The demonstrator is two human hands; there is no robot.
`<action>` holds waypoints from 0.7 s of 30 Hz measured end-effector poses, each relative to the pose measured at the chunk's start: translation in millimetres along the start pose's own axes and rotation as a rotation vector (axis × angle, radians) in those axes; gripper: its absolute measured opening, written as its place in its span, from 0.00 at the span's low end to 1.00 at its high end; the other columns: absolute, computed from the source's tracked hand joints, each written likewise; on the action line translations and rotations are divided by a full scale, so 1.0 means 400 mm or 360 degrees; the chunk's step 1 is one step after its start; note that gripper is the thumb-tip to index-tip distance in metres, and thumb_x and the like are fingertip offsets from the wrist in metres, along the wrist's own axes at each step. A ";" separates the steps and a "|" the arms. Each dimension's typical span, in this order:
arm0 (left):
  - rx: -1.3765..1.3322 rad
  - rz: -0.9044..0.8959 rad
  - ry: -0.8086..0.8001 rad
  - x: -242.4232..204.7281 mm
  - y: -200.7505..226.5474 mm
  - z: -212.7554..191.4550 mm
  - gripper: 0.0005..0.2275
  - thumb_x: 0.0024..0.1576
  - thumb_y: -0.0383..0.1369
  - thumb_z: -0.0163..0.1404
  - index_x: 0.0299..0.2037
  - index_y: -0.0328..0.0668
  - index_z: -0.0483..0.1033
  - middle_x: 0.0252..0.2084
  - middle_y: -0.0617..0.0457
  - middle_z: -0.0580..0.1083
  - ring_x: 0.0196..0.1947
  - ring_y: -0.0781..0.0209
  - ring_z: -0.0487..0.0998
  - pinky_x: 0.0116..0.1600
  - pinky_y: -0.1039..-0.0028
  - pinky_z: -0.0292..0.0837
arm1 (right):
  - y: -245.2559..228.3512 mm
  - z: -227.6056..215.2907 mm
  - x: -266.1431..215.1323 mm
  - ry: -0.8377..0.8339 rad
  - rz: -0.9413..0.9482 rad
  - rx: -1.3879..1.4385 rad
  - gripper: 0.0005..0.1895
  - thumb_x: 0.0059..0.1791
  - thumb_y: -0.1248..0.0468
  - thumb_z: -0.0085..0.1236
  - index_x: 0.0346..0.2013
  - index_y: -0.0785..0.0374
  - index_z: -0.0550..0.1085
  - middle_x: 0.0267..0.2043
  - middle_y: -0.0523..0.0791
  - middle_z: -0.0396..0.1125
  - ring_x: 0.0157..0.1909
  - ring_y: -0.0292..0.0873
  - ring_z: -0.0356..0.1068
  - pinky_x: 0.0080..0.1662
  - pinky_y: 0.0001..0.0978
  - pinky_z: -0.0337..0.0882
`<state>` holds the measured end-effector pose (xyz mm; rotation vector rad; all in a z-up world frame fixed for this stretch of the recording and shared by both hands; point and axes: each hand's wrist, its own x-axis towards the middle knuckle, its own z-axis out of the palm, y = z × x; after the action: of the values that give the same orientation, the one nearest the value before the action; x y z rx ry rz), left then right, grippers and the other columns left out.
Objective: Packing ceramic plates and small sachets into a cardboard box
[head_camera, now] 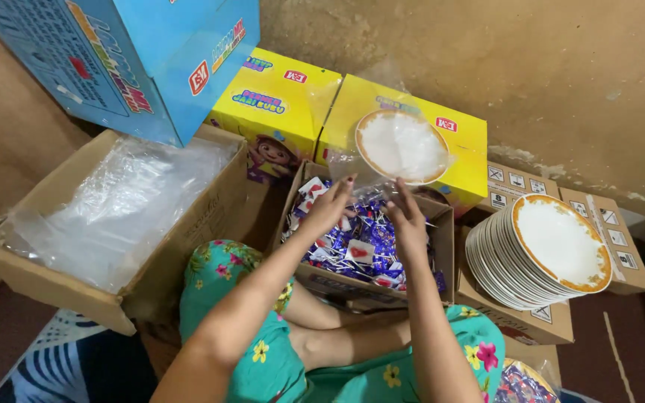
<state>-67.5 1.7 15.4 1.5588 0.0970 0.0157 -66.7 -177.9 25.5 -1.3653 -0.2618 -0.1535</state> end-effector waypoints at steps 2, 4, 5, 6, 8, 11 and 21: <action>-0.0167 0.0001 0.0156 0.052 -0.035 0.003 0.21 0.60 0.47 0.44 0.59 0.50 0.72 0.48 0.32 0.77 0.38 0.40 0.84 0.30 0.64 0.82 | 0.035 -0.011 0.019 -0.0083 0.0023 0.0037 0.31 0.53 0.74 0.49 0.72 0.60 0.61 0.67 0.60 0.60 0.65 0.61 0.65 0.60 0.50 0.71; -0.0332 -0.0002 0.0312 0.092 -0.072 -0.011 0.12 0.57 0.35 0.51 0.49 0.49 0.82 0.44 0.37 0.79 0.34 0.44 0.84 0.30 0.63 0.82 | 0.086 -0.040 0.051 -0.0165 0.0050 0.0076 0.33 0.52 0.74 0.47 0.73 0.58 0.59 0.65 0.57 0.62 0.63 0.57 0.68 0.58 0.44 0.73; -0.0311 0.0094 0.0332 0.108 -0.092 -0.028 0.15 0.55 0.30 0.51 0.52 0.47 0.81 0.47 0.38 0.77 0.37 0.46 0.84 0.34 0.64 0.82 | 0.120 -0.062 0.074 0.0155 0.0088 0.0251 0.30 0.51 0.75 0.46 0.67 0.55 0.56 0.58 0.55 0.62 0.52 0.58 0.72 0.48 0.44 0.78; -0.0290 0.0196 0.0358 0.125 -0.110 -0.048 0.18 0.54 0.26 0.51 0.56 0.46 0.79 0.49 0.39 0.75 0.39 0.49 0.83 0.38 0.64 0.81 | 0.155 -0.081 0.101 0.0470 0.0120 0.0428 0.28 0.50 0.76 0.45 0.60 0.52 0.54 0.52 0.52 0.62 0.41 0.60 0.77 0.39 0.43 0.83; -0.0332 0.0222 0.0398 0.068 -0.048 -0.056 0.21 0.52 0.23 0.53 0.57 0.45 0.78 0.50 0.39 0.74 0.39 0.52 0.82 0.38 0.69 0.82 | 0.264 -0.169 0.184 0.0648 0.0198 0.0463 0.25 0.50 0.70 0.52 0.57 0.50 0.56 0.47 0.53 0.63 0.34 0.59 0.76 0.32 0.48 0.82; -0.0310 0.0314 0.0502 0.068 -0.067 -0.045 0.22 0.47 0.21 0.58 0.54 0.46 0.80 0.46 0.41 0.76 0.37 0.56 0.81 0.35 0.74 0.82 | 0.267 -0.199 0.229 0.0722 0.0393 0.0308 0.30 0.52 0.58 0.58 0.62 0.48 0.51 0.43 0.56 0.67 0.31 0.60 0.78 0.31 0.59 0.82; 0.0034 0.0312 0.0698 0.111 -0.074 0.003 0.07 0.49 0.37 0.65 0.37 0.57 0.85 0.36 0.58 0.82 0.38 0.60 0.83 0.41 0.73 0.79 | 0.251 -0.188 0.307 0.0401 0.0543 0.0239 0.42 0.53 0.67 0.52 0.73 0.40 0.41 0.58 0.66 0.61 0.49 0.75 0.72 0.48 0.76 0.72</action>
<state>-24.8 3.3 -16.6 1.5592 0.2899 0.5133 84.5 -226.1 -49.5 -1.2078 0.1688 -0.0190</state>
